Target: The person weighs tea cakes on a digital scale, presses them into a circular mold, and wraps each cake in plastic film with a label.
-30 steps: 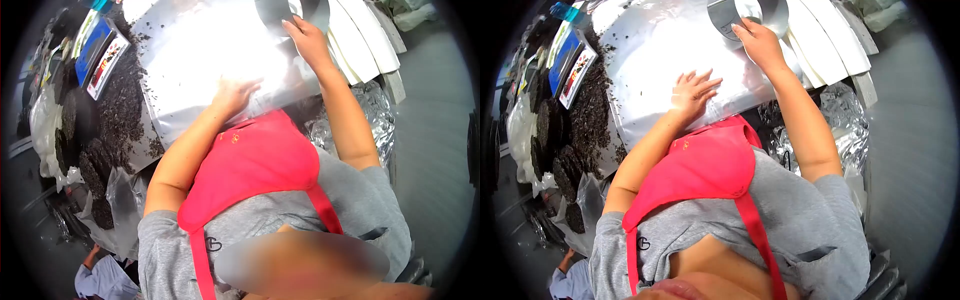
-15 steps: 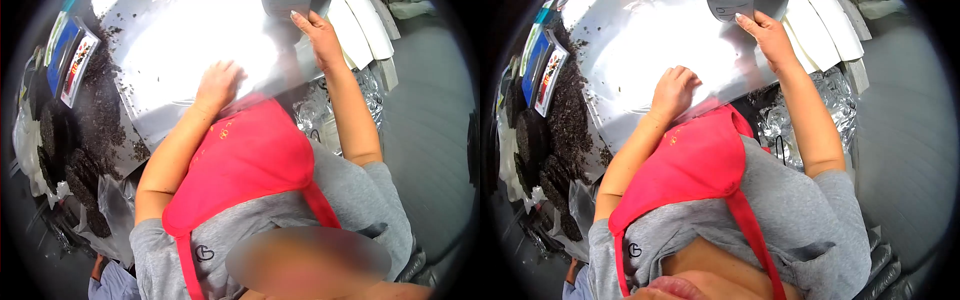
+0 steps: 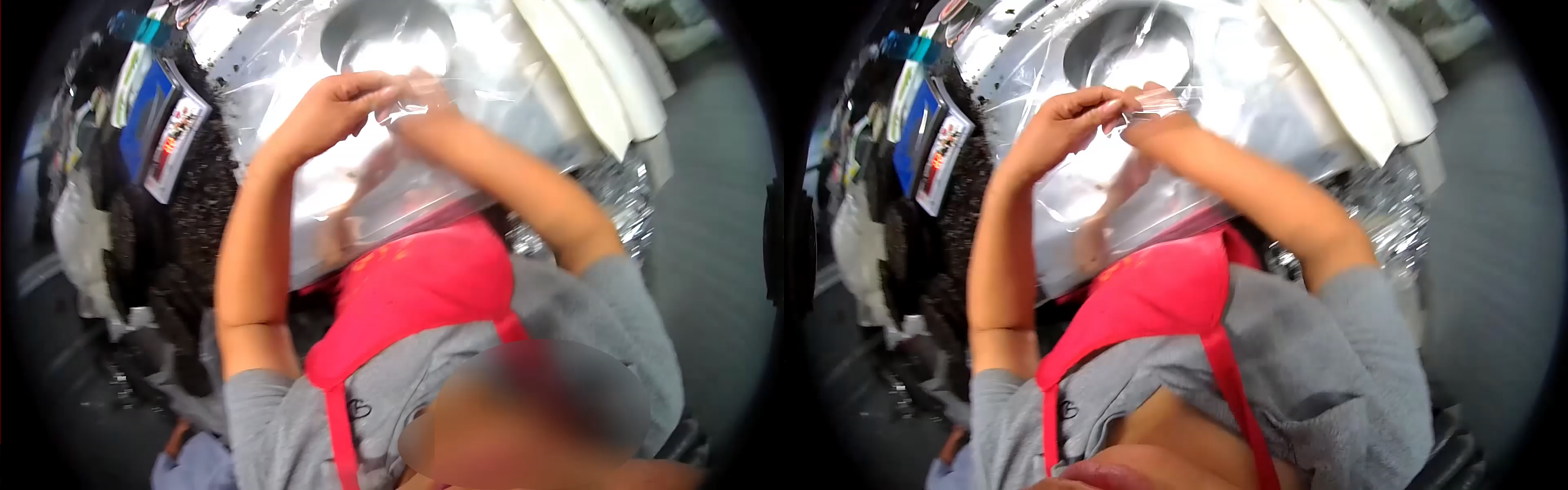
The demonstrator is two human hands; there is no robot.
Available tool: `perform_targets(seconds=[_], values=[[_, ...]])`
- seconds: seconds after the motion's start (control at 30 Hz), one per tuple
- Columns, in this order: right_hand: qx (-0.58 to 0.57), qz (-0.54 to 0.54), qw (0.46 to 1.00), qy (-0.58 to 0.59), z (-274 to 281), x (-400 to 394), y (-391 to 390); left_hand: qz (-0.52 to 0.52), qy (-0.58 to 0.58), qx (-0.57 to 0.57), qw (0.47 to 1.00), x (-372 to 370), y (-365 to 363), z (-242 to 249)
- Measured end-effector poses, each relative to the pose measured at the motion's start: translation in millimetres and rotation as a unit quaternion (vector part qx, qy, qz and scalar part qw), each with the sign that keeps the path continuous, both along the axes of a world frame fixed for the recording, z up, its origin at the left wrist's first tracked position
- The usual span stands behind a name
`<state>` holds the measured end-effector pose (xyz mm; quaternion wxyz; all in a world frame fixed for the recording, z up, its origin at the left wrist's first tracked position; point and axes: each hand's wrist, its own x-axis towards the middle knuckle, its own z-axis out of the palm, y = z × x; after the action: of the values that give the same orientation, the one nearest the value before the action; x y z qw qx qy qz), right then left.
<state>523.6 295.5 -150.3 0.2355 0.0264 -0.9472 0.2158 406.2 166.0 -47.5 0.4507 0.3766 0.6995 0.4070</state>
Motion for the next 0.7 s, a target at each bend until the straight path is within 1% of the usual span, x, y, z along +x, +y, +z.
perform_targets(seconds=[0.03,0.07,0.1,0.13,0.17,0.2,0.23,0.27,0.3,0.33,0.37,0.4,0.43,0.47,0.5,0.53,0.57,0.6,0.63,0.67,0.7], values=[[-0.006,-0.01,1.0,0.017,-22,-37,5,0.04,0.046,0.008,0.998,3,-3,-6],[0.046,-0.025,0.999,0.012,-11,-77,14,0.038,0.046,-0.009,0.998,1,-1,3],[0.114,-0.036,0.993,0.003,5,-106,23,0.043,0.048,0.025,0.998,-4,2,7],[0.173,-0.086,0.972,0.131,11,-104,19,0.066,0.062,0.041,0.995,-7,6,8],[0.147,-0.062,0.975,0.156,11,-91,13,0.091,0.067,0.06,0.992,-7,8,5],[0.09,0.0,0.989,0.118,0,-66,-3,0.09,0.084,0.045,0.991,-3,8,1],[0.024,0.075,0.996,0.043,-24,-31,-21,0.085,0.098,0.035,0.991,6,9,-8],[-0.048,0.167,0.983,-0.061,-41,9,-31,0.034,0.186,0.063,0.98,15,5,-39],[-0.133,0.266,0.939,-0.175,-41,43,-31,-0.009,0.271,0.088,0.958,31,2,-73],[-0.28,0.326,0.832,-0.351,0,47,-12,-0.056,0.289,0.069,0.953,45,-5,-89],[-0.394,0.307,0.699,-0.512,43,51,8,-0.11,0.308,0.044,0.944,54,-13,-100],[-0.223,0.305,0.832,-0.406,80,43,30,-0.074,0.272,0.11,0.953,58,-17,-96],[-0.183,0.256,0.896,-0.313,77,37,61,-0.046,0.224,0.177,0.957,60,-15,-84],[-0.134,0.185,0.949,-0.217,73,32,93,-0.063,0.2,0.192,0.959,56,-11,-67],[-0.09,0.102,0.982,-0.133,70,27,123,-0.052,0.081,0.129,0.987,40,-3,-49],[-0.034,0.006,0.999,0.037,77,-10,160,-0.034,-0.027,0.058,0.997,28,3,-38],[0.012,-0.066,0.996,0.066,97,-51,198,-0.025,-0.014,0.057,0.998,18,11,-35],[0.098,-0.067,0.983,0.138,116,-91,241,-0.008,0.081,0.063,0.995,5,24,-35],[0.14,-0.092,0.972,0.162,117,-129,301,0.02,0.174,0.056,0.983,-5,35,-36],[0.195,-0.143,0.964,0.108,101,-154,357,0.029,0.195,0.111,0.974,-12,47,-37],[0.248,-0.171,0.953,0.009,77,-148,407,0.05,0.228,0.145,0.962,-11,51,-41]])
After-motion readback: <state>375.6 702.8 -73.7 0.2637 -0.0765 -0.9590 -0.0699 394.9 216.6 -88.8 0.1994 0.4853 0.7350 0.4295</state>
